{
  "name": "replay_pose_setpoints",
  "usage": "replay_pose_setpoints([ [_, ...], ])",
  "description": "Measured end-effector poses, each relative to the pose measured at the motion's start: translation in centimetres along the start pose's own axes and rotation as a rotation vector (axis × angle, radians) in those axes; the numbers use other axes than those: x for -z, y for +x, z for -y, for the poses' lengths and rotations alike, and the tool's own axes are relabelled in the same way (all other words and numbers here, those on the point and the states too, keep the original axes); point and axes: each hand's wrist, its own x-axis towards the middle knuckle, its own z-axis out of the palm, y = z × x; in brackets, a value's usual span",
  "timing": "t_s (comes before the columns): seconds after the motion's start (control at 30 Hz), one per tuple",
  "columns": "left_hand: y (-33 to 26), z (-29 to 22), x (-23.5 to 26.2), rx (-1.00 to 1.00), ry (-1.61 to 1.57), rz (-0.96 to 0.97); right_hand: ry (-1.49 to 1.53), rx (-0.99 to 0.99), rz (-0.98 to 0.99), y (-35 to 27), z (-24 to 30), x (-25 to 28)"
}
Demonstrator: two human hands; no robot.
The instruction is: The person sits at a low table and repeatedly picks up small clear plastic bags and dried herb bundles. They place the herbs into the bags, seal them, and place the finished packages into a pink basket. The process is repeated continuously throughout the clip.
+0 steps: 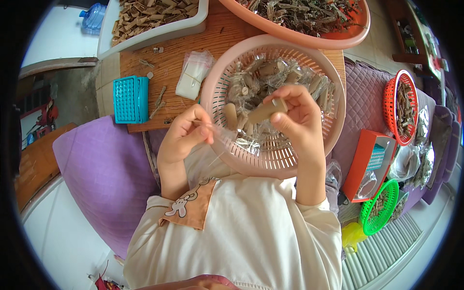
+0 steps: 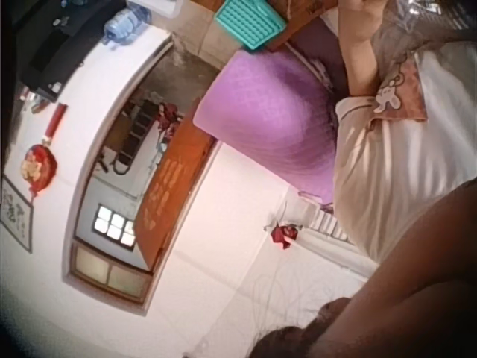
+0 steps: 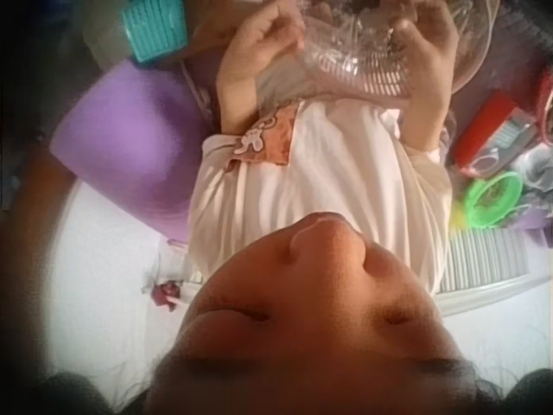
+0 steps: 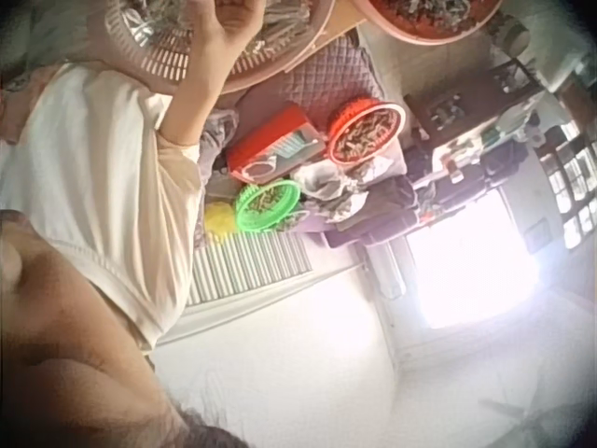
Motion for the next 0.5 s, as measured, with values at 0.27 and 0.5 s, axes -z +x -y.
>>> replay_pose_setpoints([
  [0.27,-0.3,-0.5,-0.6,-0.012,-0.003,0.097,0.559,0.010,-0.010,0.6,0.0,-1.0],
  [0.5,0.7,-0.3,-3.3,-0.054,0.052,-0.061,0.697,0.045,-0.078,1.3,-0.2,-3.5],
])
